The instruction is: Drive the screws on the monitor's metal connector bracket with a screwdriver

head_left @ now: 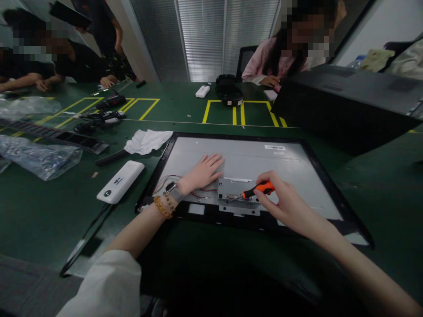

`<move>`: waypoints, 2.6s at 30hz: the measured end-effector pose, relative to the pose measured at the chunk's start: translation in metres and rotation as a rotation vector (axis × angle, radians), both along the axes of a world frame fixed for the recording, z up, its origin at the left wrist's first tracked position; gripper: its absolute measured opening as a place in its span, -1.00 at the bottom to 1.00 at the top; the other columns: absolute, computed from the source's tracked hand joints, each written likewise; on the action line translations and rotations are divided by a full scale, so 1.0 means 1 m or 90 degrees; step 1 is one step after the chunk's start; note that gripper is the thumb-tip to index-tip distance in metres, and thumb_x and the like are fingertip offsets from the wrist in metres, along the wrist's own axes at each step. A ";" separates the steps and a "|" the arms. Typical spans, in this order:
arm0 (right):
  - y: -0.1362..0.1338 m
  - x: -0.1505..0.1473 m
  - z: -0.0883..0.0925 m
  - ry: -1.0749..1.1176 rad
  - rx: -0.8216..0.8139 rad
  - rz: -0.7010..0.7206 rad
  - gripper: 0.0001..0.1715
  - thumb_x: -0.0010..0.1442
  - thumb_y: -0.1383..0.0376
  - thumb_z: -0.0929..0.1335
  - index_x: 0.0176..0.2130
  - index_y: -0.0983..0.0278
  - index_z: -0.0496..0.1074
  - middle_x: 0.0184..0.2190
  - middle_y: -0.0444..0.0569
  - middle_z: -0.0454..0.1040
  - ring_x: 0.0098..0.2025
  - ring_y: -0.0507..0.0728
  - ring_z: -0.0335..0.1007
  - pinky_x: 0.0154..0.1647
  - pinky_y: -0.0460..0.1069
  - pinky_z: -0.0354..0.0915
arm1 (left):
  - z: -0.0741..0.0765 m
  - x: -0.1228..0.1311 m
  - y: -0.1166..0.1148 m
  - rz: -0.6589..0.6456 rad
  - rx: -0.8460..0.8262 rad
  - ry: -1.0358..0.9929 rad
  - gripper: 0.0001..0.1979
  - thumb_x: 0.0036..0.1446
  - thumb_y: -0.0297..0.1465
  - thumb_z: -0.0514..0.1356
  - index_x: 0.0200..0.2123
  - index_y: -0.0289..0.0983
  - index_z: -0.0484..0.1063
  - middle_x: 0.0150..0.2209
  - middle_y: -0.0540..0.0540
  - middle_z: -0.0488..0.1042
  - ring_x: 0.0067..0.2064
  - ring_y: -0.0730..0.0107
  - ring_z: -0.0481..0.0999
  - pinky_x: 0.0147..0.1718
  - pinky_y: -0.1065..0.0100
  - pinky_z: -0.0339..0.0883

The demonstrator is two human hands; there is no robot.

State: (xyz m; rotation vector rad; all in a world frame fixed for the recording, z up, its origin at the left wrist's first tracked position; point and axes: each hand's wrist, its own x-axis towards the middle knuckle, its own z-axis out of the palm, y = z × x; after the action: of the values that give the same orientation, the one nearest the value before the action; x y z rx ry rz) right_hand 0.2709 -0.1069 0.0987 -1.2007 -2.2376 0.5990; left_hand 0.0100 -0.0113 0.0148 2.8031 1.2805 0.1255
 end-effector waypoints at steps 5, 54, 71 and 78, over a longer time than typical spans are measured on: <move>0.001 0.001 0.005 -0.044 -0.002 -0.007 -0.73 0.36 0.07 0.21 -0.22 0.21 0.26 -0.40 -0.04 0.47 -0.41 0.12 0.42 -0.42 0.01 0.26 | 0.001 0.001 -0.001 0.000 0.008 -0.005 -0.47 0.44 -0.16 -0.14 0.34 -0.30 0.03 0.39 -0.23 -0.04 0.39 0.15 -0.05 0.30 0.07 -0.19; -0.001 0.002 0.017 -0.023 -0.036 0.026 -0.64 0.39 0.13 0.17 0.06 0.23 0.30 -0.21 0.04 0.55 -0.27 0.15 0.49 -0.26 0.04 0.36 | 0.000 0.000 0.001 -0.004 0.006 -0.004 -0.46 0.44 -0.14 -0.15 0.34 -0.31 0.04 0.40 -0.25 -0.06 0.40 0.13 -0.07 0.31 0.06 -0.21; 0.002 0.009 0.014 -0.027 -0.012 0.060 -0.67 0.38 0.19 0.18 0.06 0.25 0.28 -0.08 0.09 0.49 -0.14 0.18 0.49 -0.18 0.07 0.39 | 0.001 0.000 0.000 -0.005 0.009 -0.011 -0.47 0.44 -0.14 -0.16 0.34 -0.29 0.05 0.39 -0.22 -0.05 0.39 0.13 -0.06 0.30 0.06 -0.20; 0.002 0.005 0.008 0.006 0.019 0.033 -0.67 0.35 0.11 0.25 -0.05 0.24 0.43 -0.19 0.03 0.59 -0.36 0.09 0.51 -0.37 -0.01 0.40 | 0.001 0.000 0.000 -0.006 0.017 -0.012 -0.48 0.43 -0.16 -0.13 0.32 -0.29 0.06 0.39 -0.23 -0.03 0.39 0.13 -0.04 0.30 0.07 -0.19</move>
State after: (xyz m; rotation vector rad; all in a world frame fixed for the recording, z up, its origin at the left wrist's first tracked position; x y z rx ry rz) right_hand 0.2762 -0.1050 0.1067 -1.1257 -2.2683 0.5886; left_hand 0.0102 -0.0113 0.0158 2.8221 1.2718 0.1693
